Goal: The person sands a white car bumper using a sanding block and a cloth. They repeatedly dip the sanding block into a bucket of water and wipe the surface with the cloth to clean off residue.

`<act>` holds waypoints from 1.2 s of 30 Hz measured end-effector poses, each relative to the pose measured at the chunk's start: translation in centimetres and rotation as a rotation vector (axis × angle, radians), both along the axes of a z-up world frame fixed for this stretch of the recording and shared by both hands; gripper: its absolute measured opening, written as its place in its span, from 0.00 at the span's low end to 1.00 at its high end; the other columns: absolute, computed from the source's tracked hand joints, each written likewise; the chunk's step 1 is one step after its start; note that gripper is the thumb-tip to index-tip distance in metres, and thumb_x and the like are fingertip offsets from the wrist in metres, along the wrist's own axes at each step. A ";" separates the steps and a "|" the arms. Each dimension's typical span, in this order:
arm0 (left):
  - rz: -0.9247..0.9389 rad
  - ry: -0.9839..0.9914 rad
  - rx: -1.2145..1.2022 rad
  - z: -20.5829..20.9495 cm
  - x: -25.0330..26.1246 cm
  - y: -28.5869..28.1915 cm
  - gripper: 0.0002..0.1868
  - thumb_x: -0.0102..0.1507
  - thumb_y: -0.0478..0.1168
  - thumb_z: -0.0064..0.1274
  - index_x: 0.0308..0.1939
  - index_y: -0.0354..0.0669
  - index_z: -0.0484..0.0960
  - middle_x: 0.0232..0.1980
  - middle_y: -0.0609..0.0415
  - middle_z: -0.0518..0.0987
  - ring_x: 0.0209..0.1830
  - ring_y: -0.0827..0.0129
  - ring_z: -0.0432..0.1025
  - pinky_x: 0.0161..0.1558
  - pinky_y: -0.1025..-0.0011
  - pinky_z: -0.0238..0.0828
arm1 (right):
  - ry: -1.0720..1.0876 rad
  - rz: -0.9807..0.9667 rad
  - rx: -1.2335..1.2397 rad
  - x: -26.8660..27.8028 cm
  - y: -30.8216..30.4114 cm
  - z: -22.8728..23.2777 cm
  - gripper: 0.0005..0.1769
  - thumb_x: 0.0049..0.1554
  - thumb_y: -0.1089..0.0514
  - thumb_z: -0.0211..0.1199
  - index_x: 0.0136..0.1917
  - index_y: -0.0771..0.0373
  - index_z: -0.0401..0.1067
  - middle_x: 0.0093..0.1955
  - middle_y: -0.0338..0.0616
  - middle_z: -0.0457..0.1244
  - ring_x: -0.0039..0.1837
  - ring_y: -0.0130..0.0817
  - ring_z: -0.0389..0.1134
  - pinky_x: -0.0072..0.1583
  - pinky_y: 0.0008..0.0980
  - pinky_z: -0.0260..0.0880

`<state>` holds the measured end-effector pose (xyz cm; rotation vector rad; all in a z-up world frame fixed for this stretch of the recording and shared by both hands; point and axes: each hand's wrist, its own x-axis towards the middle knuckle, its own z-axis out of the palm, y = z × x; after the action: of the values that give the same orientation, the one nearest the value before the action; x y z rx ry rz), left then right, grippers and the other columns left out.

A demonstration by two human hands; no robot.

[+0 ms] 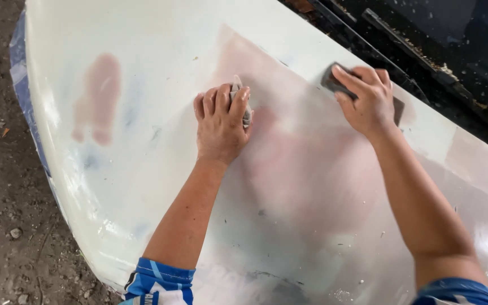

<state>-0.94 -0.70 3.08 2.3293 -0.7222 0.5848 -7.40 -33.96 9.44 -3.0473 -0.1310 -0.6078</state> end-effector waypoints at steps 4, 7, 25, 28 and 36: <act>0.000 -0.025 -0.005 -0.2 0.3 0.0 0.30 0.62 0.43 0.64 0.65 0.54 0.68 0.64 0.51 0.67 0.65 0.55 0.62 0.69 0.47 0.54 | -0.091 0.037 0.048 6.5 5.6 -0.3 0.30 0.56 0.57 0.76 0.71 0.45 0.77 0.62 0.42 0.65 0.64 0.46 0.61 0.65 0.47 0.63; -0.024 -0.032 -0.035 -0.2 -0.7 0.1 0.30 0.62 0.44 0.65 0.65 0.54 0.68 0.63 0.51 0.68 0.65 0.53 0.61 0.69 0.48 0.55 | -0.160 0.064 0.041 6.3 6.7 0.0 0.31 0.56 0.58 0.75 0.72 0.46 0.76 0.61 0.45 0.64 0.64 0.49 0.61 0.65 0.46 0.63; -0.075 -0.051 -0.058 -0.4 0.3 -0.1 0.30 0.63 0.48 0.65 0.67 0.54 0.70 0.65 0.52 0.69 0.67 0.54 0.62 0.70 0.52 0.55 | -0.050 -0.158 0.143 4.5 9.3 0.9 0.30 0.57 0.55 0.70 0.72 0.41 0.72 0.59 0.43 0.63 0.63 0.50 0.59 0.65 0.50 0.58; -0.023 -0.035 -0.014 -1.1 0.2 -0.1 0.30 0.62 0.48 0.64 0.66 0.53 0.71 0.63 0.50 0.70 0.65 0.53 0.62 0.69 0.51 0.55 | 0.002 -0.380 0.197 -4.1 2.6 0.9 0.30 0.59 0.56 0.66 0.74 0.40 0.70 0.63 0.42 0.64 0.66 0.47 0.59 0.67 0.50 0.58; 0.042 -0.065 -0.013 -1.5 0.4 -0.2 0.30 0.60 0.48 0.62 0.65 0.53 0.71 0.62 0.49 0.71 0.65 0.52 0.63 0.68 0.49 0.54 | -0.175 -0.827 0.616 -32.7 4.5 0.7 0.31 0.61 0.53 0.66 0.77 0.55 0.68 0.46 0.44 0.68 0.44 0.30 0.67 0.48 0.29 0.66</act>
<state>-0.49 -0.87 1.58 2.3273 -0.6979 0.6846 -40.13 -29.44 10.18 -2.3335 1.1234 -0.7458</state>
